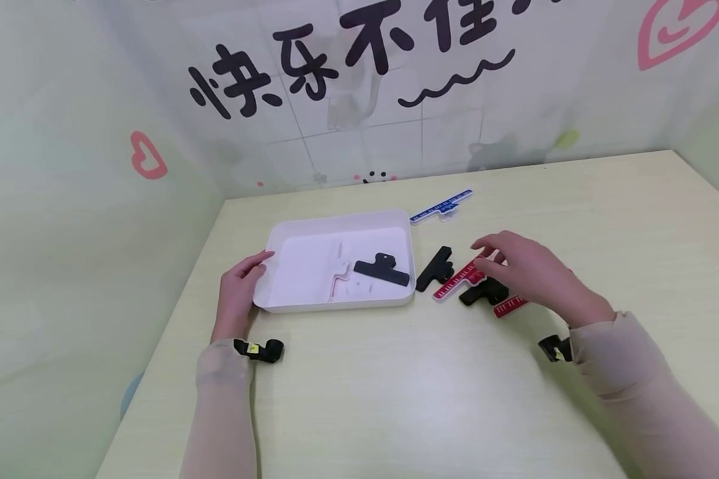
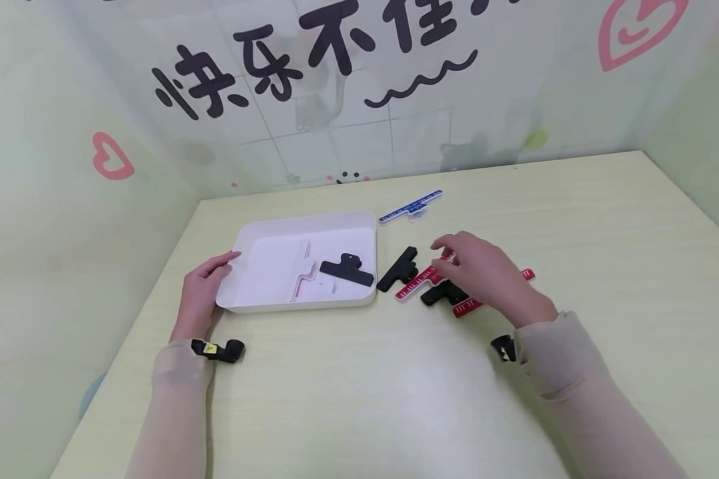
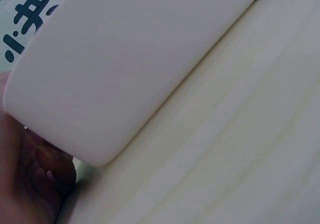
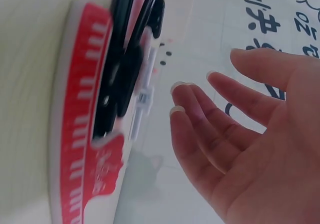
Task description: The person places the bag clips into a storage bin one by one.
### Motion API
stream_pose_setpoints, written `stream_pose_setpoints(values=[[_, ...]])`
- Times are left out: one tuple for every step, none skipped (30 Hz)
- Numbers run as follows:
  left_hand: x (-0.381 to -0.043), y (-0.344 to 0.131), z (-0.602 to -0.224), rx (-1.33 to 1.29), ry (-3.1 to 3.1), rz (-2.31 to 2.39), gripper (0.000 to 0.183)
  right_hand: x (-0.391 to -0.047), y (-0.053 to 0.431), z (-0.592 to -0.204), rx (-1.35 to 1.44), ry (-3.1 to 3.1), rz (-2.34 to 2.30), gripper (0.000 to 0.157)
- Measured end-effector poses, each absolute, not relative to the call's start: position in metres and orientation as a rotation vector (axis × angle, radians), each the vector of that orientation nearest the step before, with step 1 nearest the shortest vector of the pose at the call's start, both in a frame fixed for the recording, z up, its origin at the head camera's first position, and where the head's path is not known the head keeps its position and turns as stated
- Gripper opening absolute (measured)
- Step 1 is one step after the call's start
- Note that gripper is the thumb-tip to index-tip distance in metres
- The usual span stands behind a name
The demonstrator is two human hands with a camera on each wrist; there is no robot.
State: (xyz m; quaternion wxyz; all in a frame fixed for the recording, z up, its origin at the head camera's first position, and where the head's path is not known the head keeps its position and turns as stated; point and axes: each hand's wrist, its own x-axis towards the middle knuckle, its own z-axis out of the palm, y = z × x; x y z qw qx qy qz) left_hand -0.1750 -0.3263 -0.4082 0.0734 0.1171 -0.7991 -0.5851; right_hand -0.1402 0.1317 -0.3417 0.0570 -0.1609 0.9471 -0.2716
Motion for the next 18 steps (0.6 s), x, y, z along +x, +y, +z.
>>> stream_pose_setpoints(values=[[-0.175, -0.327, -0.408, 0.352, -2.398, -1.760, 0.026, -0.139, 0.135, -0.342, -0.481, 2.873, -0.813, 0.040], [-0.175, -0.327, -0.408, 0.351, -2.394, -1.764, 0.026, -0.139, 0.139, -0.342, -0.470, 2.873, -0.799, 0.041], [-0.175, -0.327, -0.408, 0.352, -2.396, -1.764, 0.025, -0.139, 0.142, -0.342, -0.463, 2.877, -0.779, 0.041], [-0.174, -0.328, -0.408, 0.353, -2.395, -1.768, 0.026, -0.139, 0.145, -0.343, -0.463, 2.883, -0.752, 0.042], [-0.174, -0.328, -0.408, 0.356, -2.395, -1.770, 0.026, -0.139, 0.148, -0.344, -0.455, 2.892, -0.727, 0.043], [-0.174, -0.329, -0.408, 0.358, -2.396, -1.768, 0.026, -0.140, 0.151, -0.346, -0.443, 2.902, -0.703, 0.043], [-0.174, -0.329, -0.409, 0.359, -2.395, -1.766, 0.025, -0.140, 0.153, -0.347, -0.427, 2.908, -0.681, 0.043], [-0.174, -0.329, -0.409, 0.361, -2.395, -1.765, 0.025, -0.141, 0.155, -0.348, -0.413, 2.910, -0.659, 0.045], [-0.174, -0.330, -0.409, 0.360, -2.394, -1.764, 0.025, -0.141, 0.158, -0.349, -0.401, 2.912, -0.635, 0.047], [-0.174, -0.330, -0.409, 0.360, -2.394, -1.760, 0.025, -0.141, 0.160, -0.350, -0.385, 2.909, -0.615, 0.049], [-0.174, -0.330, -0.409, 0.358, -2.395, -1.755, 0.025, -0.141, 0.162, -0.351, -0.372, 2.904, -0.595, 0.052], [-0.174, -0.330, -0.409, 0.356, -2.395, -1.753, 0.025, -0.141, 0.164, -0.352, -0.359, 2.899, -0.570, 0.054], [-0.174, -0.329, -0.409, 0.355, -2.396, -1.753, 0.025, -0.142, 0.166, -0.353, -0.355, 2.891, -0.544, 0.056], [-0.174, -0.329, -0.409, 0.352, -2.397, -1.754, 0.025, -0.142, 0.167, -0.354, -0.357, 2.882, -0.518, 0.058], [-0.174, -0.328, -0.409, 0.350, -2.397, -1.756, 0.025, -0.143, 0.169, -0.356, -0.358, 2.876, -0.495, 0.060], [-0.174, -0.328, -0.409, 0.350, -2.398, -1.756, 0.025, -0.144, 0.170, -0.357, -0.362, 2.873, -0.473, 0.060], [-0.175, -0.328, -0.409, 0.351, -2.396, -1.759, 0.025, -0.145, 0.171, -0.358, -0.366, 2.870, -0.455, 0.060], [-0.175, -0.327, -0.409, 0.352, -2.397, -1.759, 0.025, -0.146, 0.172, -0.359, -0.371, 2.866, -0.443, 0.060]])
